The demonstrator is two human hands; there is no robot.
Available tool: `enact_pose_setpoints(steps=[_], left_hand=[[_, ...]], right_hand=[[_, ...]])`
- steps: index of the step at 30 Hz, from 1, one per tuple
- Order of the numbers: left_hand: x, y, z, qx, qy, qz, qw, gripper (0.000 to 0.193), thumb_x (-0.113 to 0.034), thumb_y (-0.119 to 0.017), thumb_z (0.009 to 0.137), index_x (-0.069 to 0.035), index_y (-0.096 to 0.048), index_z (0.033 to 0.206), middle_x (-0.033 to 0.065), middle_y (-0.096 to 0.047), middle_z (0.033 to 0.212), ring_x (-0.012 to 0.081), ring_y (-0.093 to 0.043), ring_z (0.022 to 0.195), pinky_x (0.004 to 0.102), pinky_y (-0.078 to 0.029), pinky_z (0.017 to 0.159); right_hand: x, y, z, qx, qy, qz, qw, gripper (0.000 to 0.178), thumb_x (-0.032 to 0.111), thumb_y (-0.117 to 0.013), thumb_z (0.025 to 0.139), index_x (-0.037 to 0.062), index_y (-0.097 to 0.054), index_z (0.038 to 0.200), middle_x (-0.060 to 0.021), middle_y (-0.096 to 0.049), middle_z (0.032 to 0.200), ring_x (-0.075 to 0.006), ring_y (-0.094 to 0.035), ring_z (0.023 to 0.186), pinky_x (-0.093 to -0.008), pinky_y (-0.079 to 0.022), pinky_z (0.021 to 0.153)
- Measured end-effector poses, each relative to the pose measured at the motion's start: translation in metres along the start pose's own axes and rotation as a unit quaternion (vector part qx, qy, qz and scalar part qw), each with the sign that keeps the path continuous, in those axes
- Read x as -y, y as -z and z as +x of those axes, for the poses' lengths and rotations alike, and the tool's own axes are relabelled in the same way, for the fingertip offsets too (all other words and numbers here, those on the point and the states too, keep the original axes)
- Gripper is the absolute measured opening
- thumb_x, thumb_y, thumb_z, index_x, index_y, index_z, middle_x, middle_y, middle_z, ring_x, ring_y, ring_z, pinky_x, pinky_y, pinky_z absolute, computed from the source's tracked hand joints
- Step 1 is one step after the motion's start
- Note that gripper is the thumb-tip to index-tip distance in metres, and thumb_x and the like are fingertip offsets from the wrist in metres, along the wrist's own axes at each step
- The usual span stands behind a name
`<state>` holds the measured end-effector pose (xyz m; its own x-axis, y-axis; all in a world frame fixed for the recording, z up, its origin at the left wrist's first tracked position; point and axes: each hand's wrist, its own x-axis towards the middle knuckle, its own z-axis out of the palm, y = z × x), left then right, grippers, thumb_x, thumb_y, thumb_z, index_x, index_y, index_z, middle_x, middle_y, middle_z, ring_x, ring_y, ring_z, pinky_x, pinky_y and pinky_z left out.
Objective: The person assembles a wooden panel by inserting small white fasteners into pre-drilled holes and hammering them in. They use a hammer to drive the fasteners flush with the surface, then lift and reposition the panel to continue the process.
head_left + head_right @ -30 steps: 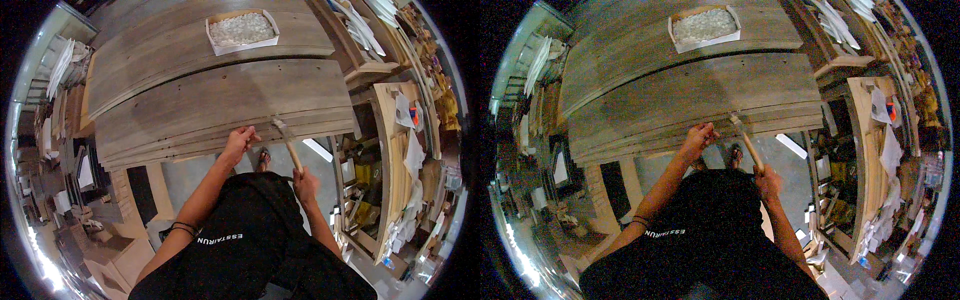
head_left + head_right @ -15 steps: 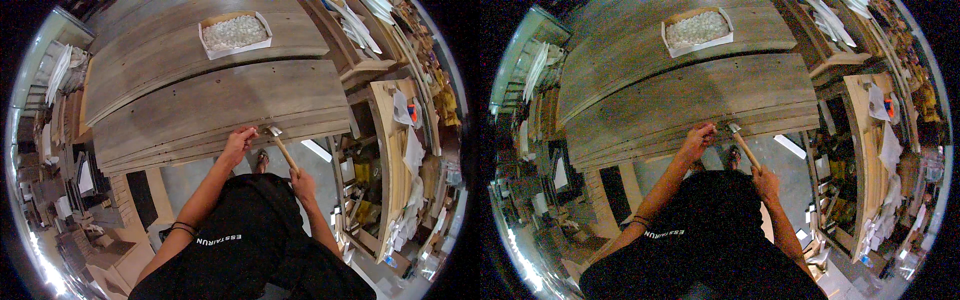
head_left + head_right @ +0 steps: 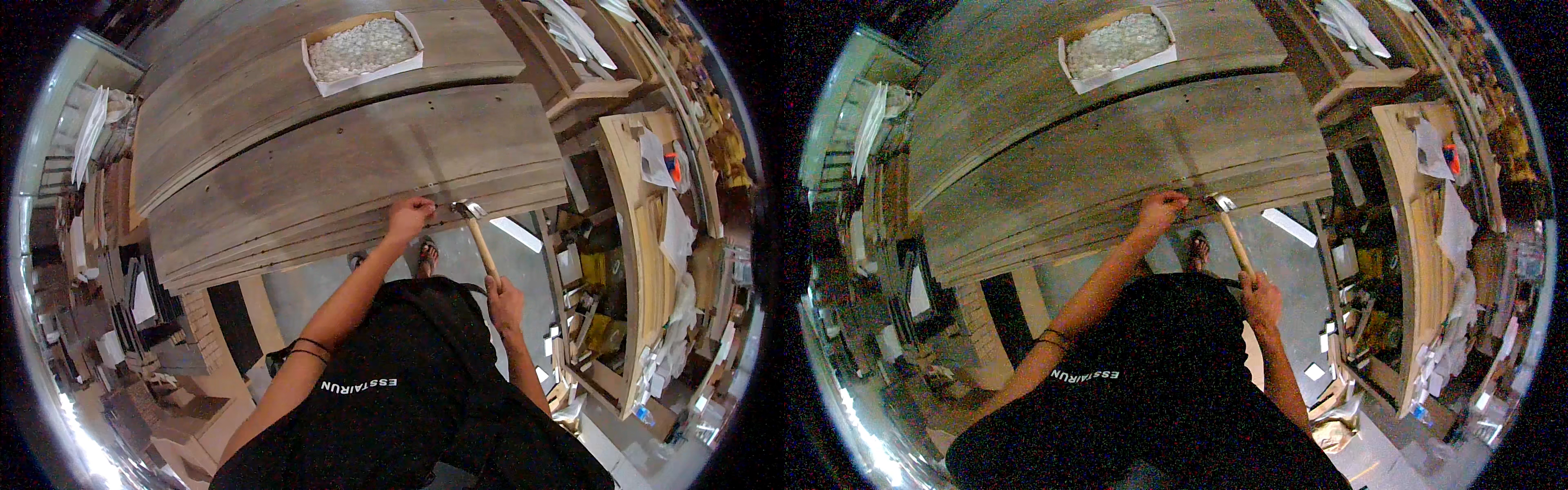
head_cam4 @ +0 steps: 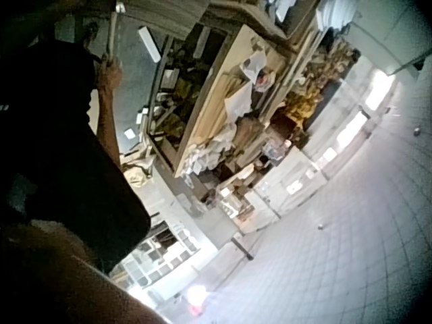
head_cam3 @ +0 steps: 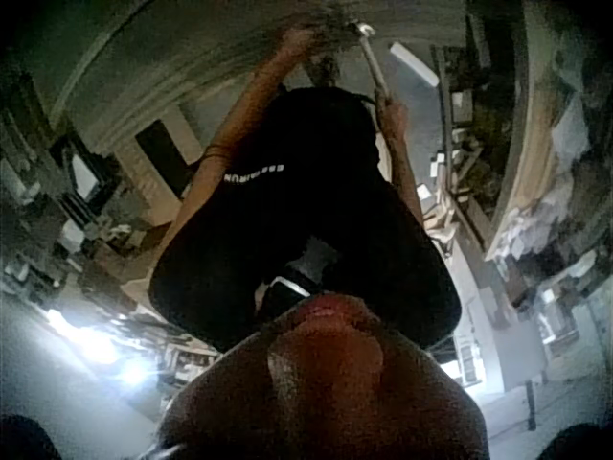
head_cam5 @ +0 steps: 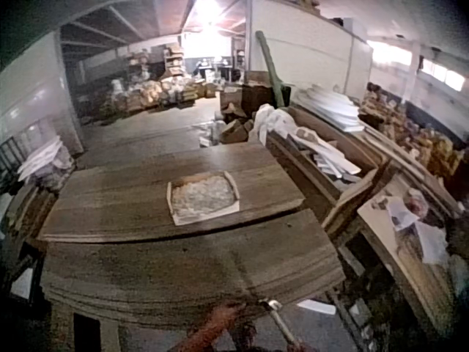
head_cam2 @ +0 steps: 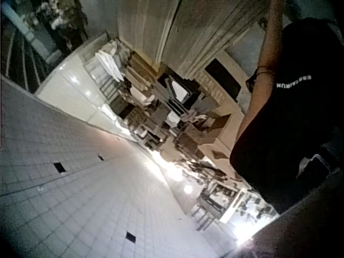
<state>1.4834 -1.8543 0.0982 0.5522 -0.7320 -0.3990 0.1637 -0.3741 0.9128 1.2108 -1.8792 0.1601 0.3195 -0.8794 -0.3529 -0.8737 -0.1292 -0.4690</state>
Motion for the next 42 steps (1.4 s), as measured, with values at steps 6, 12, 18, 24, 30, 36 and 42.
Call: enact_pose_setpoints(steps=[6,12,18,24,30,36,42], left_hand=[[0.001,-0.019,0.011,-0.075,-0.148,0.186,0.968,0.019,-0.018,-0.062,0.075,-0.002,-0.068,0.083,0.0153,-0.065,0.072,0.0298,-0.063,0.068,0.0373,-0.049,0.065],[-0.014,-0.022,0.001,-0.092,-0.157,0.257,0.949,0.018,-0.018,-0.059,0.077,-0.001,-0.065,0.077,0.0180,-0.064,0.073,0.0353,-0.063,0.072,0.0414,-0.048,0.066],[-0.005,-0.024,0.007,-0.106,-0.210,0.252,0.939,0.017,-0.016,-0.057,0.079,-0.002,-0.066,0.082,0.0193,-0.064,0.078,0.0354,-0.063,0.074,0.0412,-0.048,0.067],[0.020,-0.004,0.005,-0.095,-0.054,-0.008,0.994,0.014,-0.009,-0.053,0.079,-0.002,-0.065,0.082,0.0101,-0.067,0.075,0.0210,-0.059,0.063,0.0306,-0.045,0.057],[0.010,0.046,-0.025,-0.003,0.126,-0.303,0.945,0.016,-0.002,-0.049,0.076,-0.004,-0.058,0.089,0.0023,-0.065,0.082,0.0076,-0.047,0.058,0.0223,-0.035,0.048],[0.001,0.057,-0.036,0.003,0.138,-0.271,0.953,0.009,-0.009,-0.053,0.083,-0.005,-0.059,0.088,0.0042,-0.064,0.082,0.0099,-0.052,0.063,0.0232,-0.043,0.053],[0.008,0.068,-0.043,0.080,0.107,-0.220,0.966,0.017,-0.023,-0.058,0.090,-0.006,-0.062,0.089,-0.0001,-0.065,0.081,0.0053,-0.045,0.057,0.0202,-0.032,0.048]], right_hand=[[-0.006,-0.003,-0.003,0.008,-0.006,0.008,1.000,0.044,0.043,-0.055,0.089,0.0011,-0.054,0.076,-0.0170,-0.055,0.061,-0.0318,-0.051,0.055,-0.0426,-0.041,0.054],[-0.004,-0.003,-0.007,-0.013,0.009,0.020,1.000,0.046,0.044,-0.056,0.088,0.0005,-0.053,0.073,-0.0163,-0.053,0.059,-0.0304,-0.050,0.051,-0.0417,-0.040,0.052],[0.004,-0.002,-0.007,-0.019,0.003,0.003,1.000,0.045,0.044,-0.056,0.088,0.0012,-0.054,0.074,-0.0159,-0.053,0.059,-0.0306,-0.050,0.052,-0.0421,-0.040,0.052],[0.027,0.006,-0.005,-0.042,0.038,0.041,0.998,0.040,0.041,-0.056,0.089,0.0024,-0.056,0.079,-0.0162,-0.055,0.061,-0.0315,-0.051,0.053,-0.0423,-0.041,0.051],[0.031,0.007,-0.013,-0.050,0.103,0.035,0.993,0.039,0.042,-0.053,0.090,0.0042,-0.053,0.084,-0.0196,-0.060,0.067,-0.0402,-0.058,0.060,-0.0484,-0.043,0.054],[0.032,-0.012,0.005,0.017,0.003,-0.050,0.999,0.038,0.043,-0.051,0.090,0.0052,-0.053,0.085,-0.0219,-0.058,0.069,-0.0449,-0.056,0.068,-0.0487,-0.042,0.058],[0.026,-0.017,-0.008,-0.007,0.035,-0.051,0.998,0.040,0.045,-0.051,0.090,0.0053,-0.056,0.086,-0.0193,-0.062,0.073,-0.0407,-0.060,0.069,-0.0508,-0.045,0.060]])
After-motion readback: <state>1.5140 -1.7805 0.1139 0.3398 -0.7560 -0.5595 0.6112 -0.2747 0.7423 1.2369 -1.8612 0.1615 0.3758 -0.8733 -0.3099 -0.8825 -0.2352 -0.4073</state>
